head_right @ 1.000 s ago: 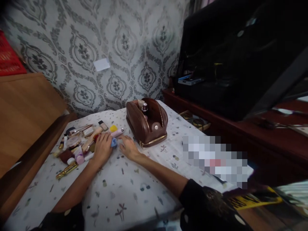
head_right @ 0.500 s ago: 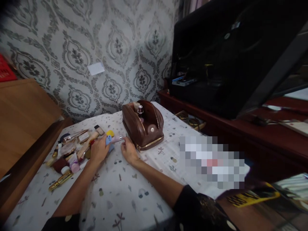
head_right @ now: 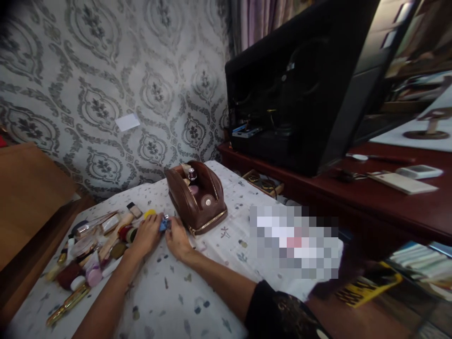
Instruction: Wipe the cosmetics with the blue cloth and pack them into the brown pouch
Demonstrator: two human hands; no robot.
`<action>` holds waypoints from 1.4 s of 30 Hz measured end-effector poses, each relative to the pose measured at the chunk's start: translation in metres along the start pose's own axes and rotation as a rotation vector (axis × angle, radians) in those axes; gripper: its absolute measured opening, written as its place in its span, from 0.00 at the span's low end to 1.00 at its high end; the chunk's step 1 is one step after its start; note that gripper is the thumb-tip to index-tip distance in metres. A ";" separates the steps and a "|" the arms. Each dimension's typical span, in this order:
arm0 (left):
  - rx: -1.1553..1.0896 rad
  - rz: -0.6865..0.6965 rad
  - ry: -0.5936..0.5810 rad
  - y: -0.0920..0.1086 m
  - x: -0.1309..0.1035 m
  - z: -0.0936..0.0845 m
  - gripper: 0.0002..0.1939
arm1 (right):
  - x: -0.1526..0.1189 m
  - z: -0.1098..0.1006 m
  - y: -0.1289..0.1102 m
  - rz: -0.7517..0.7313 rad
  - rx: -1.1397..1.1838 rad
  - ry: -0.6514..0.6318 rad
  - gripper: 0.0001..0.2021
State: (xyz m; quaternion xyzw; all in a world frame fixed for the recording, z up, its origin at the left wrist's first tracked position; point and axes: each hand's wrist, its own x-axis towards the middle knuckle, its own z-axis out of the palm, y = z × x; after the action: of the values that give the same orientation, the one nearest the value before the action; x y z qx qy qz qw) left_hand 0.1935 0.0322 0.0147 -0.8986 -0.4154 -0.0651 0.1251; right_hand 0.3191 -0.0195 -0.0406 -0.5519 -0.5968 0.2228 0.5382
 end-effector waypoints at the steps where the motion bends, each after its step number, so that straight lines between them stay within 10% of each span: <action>1: 0.008 0.001 0.003 0.001 -0.001 -0.001 0.22 | 0.000 0.000 0.000 -0.001 0.004 0.004 0.23; 20: -0.305 -0.034 0.203 0.002 -0.047 0.003 0.19 | 0.001 -0.003 -0.004 0.027 -0.032 -0.113 0.10; 42: -0.390 -0.085 0.241 -0.002 -0.053 0.013 0.15 | 0.002 -0.003 0.013 -0.218 -0.111 -0.050 0.20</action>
State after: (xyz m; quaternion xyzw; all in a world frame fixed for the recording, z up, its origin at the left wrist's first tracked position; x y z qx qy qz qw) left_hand 0.1578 -0.0010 -0.0094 -0.8732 -0.4146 -0.2561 -0.0052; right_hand 0.3278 -0.0145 -0.0500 -0.5070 -0.6778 0.1435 0.5128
